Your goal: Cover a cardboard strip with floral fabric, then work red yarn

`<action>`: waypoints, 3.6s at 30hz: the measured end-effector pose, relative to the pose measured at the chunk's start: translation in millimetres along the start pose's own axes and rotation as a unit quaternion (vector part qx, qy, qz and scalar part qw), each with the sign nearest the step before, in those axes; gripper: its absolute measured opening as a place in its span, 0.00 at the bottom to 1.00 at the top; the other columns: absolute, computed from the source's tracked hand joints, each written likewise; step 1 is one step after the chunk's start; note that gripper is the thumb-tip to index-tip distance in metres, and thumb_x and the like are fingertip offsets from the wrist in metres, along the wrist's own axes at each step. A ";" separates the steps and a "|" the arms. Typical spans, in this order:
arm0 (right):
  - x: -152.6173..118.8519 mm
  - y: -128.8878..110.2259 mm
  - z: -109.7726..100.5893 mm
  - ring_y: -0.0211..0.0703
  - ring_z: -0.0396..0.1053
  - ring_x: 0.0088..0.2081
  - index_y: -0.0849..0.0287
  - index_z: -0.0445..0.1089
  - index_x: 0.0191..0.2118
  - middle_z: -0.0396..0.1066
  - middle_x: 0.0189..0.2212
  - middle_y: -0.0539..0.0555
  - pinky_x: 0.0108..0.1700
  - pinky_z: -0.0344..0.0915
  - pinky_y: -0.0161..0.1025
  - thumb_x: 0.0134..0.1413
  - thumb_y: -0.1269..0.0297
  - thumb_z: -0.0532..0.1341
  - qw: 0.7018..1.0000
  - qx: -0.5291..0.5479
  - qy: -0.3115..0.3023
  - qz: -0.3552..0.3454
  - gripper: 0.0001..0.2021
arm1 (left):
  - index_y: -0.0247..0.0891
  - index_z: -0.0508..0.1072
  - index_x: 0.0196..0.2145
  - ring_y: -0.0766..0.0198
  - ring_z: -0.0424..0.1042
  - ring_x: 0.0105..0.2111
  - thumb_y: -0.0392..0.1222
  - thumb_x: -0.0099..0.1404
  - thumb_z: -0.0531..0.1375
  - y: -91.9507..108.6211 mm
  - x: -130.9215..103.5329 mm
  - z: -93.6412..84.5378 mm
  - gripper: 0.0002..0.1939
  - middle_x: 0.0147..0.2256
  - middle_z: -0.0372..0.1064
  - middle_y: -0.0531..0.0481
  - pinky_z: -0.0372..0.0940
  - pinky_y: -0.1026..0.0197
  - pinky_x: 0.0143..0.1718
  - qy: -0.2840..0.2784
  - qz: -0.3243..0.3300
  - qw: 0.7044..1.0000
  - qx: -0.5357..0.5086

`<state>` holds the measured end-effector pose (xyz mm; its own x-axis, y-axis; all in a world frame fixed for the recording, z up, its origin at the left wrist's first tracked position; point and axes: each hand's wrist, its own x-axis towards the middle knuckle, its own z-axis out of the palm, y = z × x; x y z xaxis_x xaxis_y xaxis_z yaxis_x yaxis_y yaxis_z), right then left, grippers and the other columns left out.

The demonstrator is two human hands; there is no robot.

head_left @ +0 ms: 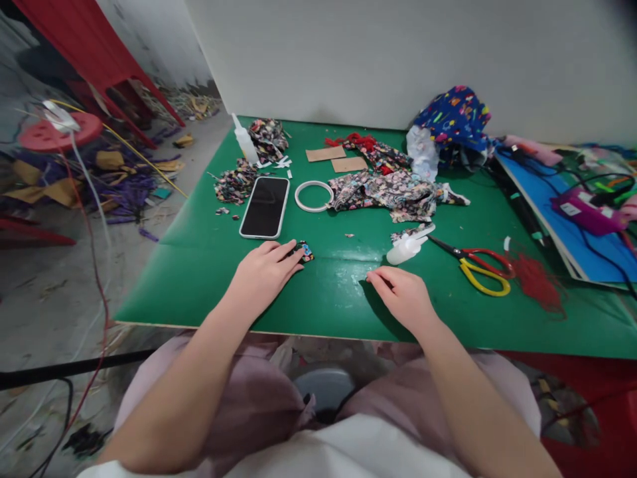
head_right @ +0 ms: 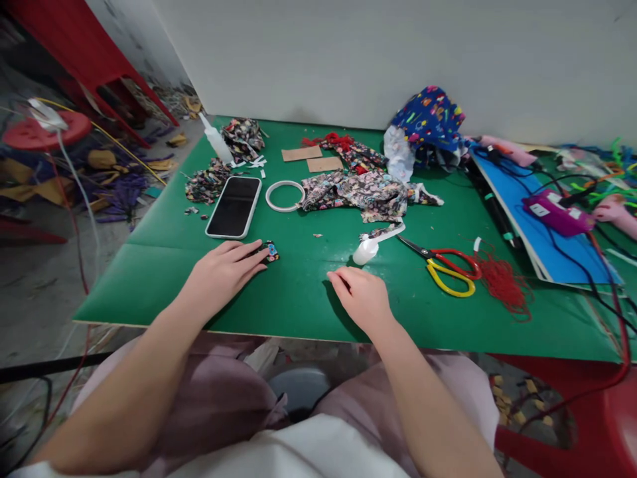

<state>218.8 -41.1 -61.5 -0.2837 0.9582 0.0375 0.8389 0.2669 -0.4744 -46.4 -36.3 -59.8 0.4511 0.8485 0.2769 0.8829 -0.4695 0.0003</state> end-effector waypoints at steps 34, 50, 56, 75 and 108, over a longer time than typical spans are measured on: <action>50.5 -61.9 47.2 0.54 0.45 0.64 0.67 0.60 0.57 0.56 0.60 0.60 0.62 0.47 0.55 0.54 0.70 0.47 0.973 -0.082 -0.008 -0.216 0.24 | 0.35 0.69 0.50 0.54 0.65 0.46 0.41 0.66 0.51 10.9 -8.5 3.2 0.17 0.51 0.67 0.41 0.59 0.48 0.50 0.021 -0.052 0.998 -0.017; 50.6 -67.1 51.2 0.49 0.45 0.64 0.70 0.52 0.60 0.51 0.62 0.61 0.64 0.40 0.56 0.56 0.69 0.45 0.958 -0.103 -0.057 -0.261 0.26 | 0.32 0.74 0.42 0.56 0.68 0.41 0.38 0.64 0.53 9.8 -11.3 9.1 0.13 0.45 0.72 0.40 0.65 0.53 0.44 0.058 -0.057 0.996 -0.037; 50.4 -66.9 51.0 0.49 0.47 0.63 0.71 0.53 0.60 0.52 0.61 0.62 0.64 0.39 0.56 0.56 0.69 0.45 0.955 -0.110 -0.058 -0.269 0.26 | 0.33 0.74 0.42 0.57 0.69 0.40 0.38 0.64 0.53 9.6 -11.5 8.4 0.13 0.45 0.72 0.40 0.65 0.54 0.43 0.049 -0.075 0.994 -0.059; 50.8 -64.9 53.7 0.50 0.48 0.63 0.72 0.52 0.60 0.52 0.61 0.63 0.63 0.43 0.54 0.55 0.70 0.47 0.949 -0.129 -0.046 -0.284 0.26 | 0.36 0.73 0.46 0.57 0.67 0.47 0.42 0.63 0.55 -1.8 -11.7 -2.6 0.15 0.49 0.70 0.43 0.62 0.56 0.51 -0.030 -0.072 0.991 -0.106; 38.0 -66.4 53.4 0.51 0.44 0.64 0.62 0.59 0.57 0.50 0.63 0.55 0.64 0.41 0.56 0.57 0.70 0.50 0.917 -0.142 0.079 -0.363 0.22 | 0.38 0.72 0.28 0.65 0.72 0.28 0.47 0.62 0.52 -21.8 31.0 -24.7 0.13 0.26 0.74 0.51 0.62 0.65 0.32 0.057 -0.336 0.895 -0.289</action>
<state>127.5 -27.9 -75.5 -0.7635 0.5144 0.3906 0.5494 0.8352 -0.0260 -54.9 -5.8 -27.5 -0.2014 0.9715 0.1249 0.7207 0.0606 0.6906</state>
